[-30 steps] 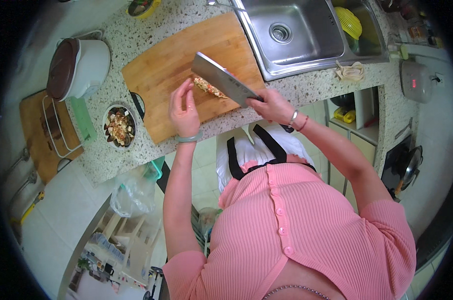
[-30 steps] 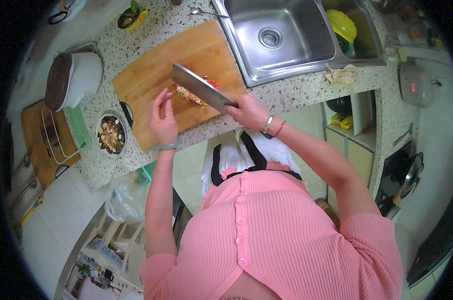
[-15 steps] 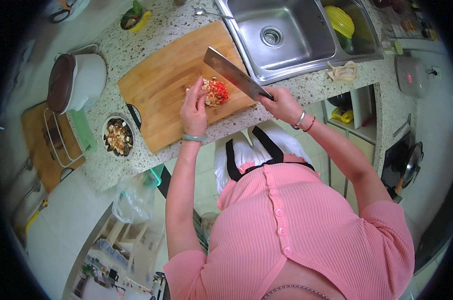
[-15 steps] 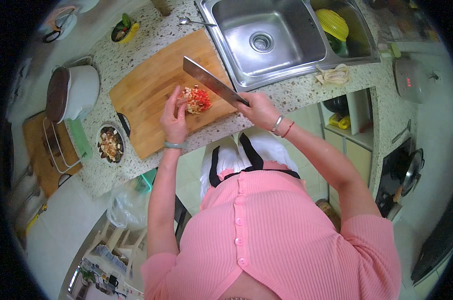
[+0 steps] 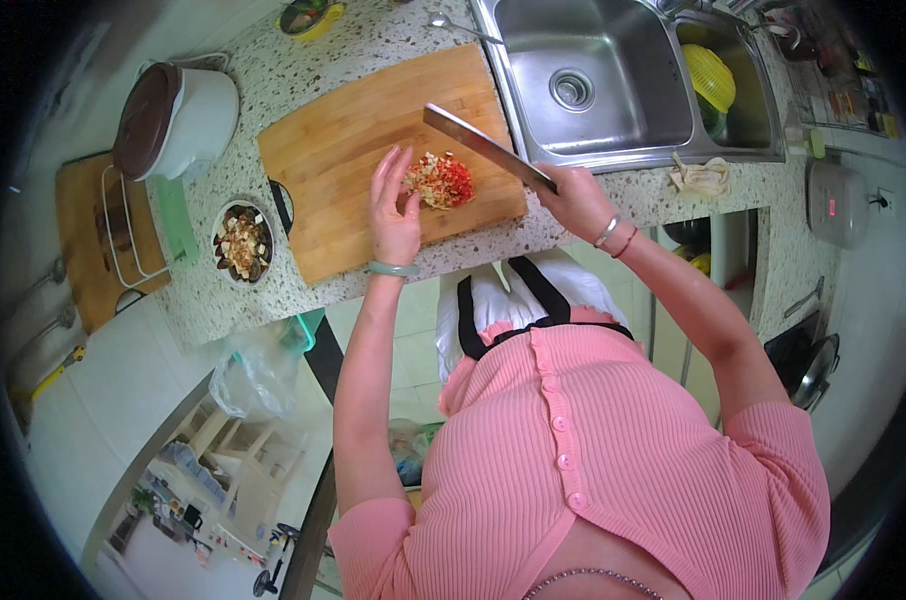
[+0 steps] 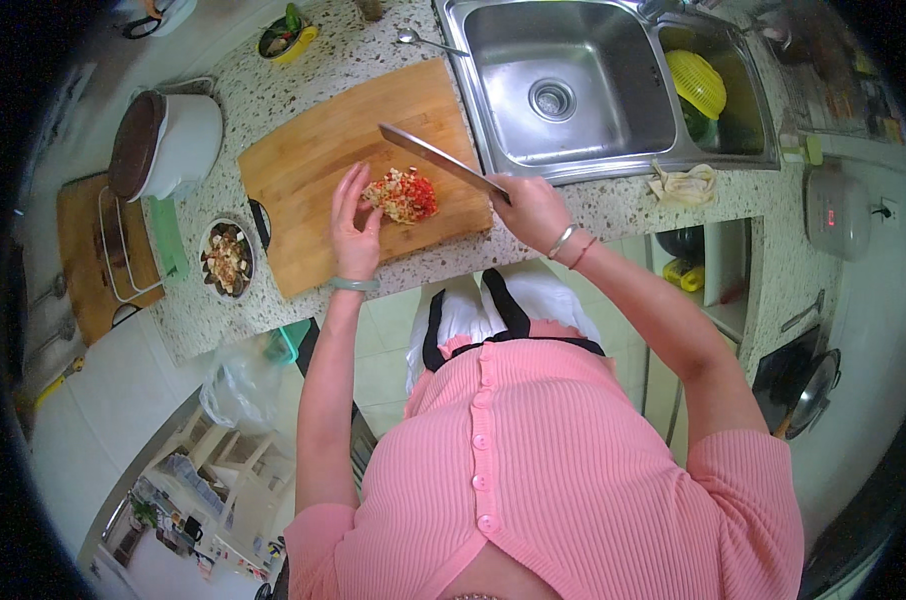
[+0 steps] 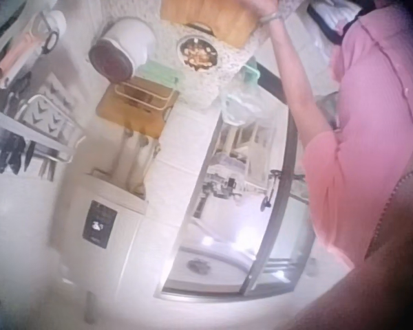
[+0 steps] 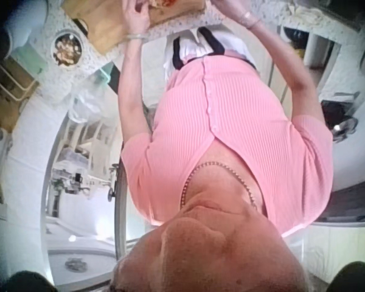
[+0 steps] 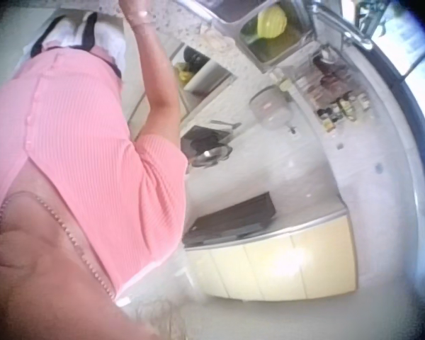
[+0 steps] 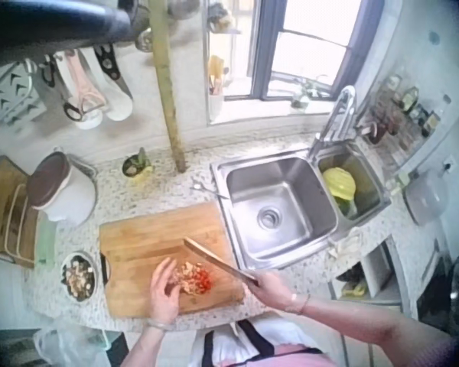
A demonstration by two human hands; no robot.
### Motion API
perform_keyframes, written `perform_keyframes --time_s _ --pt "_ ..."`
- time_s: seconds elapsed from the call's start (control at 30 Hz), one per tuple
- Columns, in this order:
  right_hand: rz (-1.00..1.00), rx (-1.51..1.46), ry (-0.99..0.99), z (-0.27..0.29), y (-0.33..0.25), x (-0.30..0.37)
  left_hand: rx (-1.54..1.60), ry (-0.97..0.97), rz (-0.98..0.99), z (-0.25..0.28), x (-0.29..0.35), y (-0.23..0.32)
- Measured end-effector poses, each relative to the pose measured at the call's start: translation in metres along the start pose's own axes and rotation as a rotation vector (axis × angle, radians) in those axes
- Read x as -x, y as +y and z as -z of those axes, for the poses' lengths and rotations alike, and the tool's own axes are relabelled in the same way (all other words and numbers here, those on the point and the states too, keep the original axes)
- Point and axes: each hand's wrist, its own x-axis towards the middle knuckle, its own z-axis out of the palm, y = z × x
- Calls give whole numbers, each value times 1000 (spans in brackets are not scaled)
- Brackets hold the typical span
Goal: The person chops red and white vegetables on a wooden cutting board using a cleaver. After chopping, they wash their hands at the sink, dry them with a towel, and walk through the living room.
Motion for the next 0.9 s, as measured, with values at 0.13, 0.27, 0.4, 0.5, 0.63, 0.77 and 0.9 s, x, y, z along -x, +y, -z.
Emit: perform_keyframes --time_s 0.13,0.27,0.4,0.5,0.63,0.77,0.9 --pt "201 295 85 -7 -5 -33 291 178 375 1 7 -17" --pt "264 446 16 -18 -12 -74 108 160 272 9 12 -17" --pt "315 553 -60 -20 -20 -76 -46 209 256 19 20 -11" --pt "328 595 -162 -11 -24 -64 -143 254 194 27 23 2" --pt "308 577 -251 10 -38 -48 -429 243 -101 36 9 40" --pt "255 505 -357 16 -60 -46 -712 -106 -142 41 6 42" --pt "140 463 -522 0 -51 -47 -777 -265 -131 38 8 19"
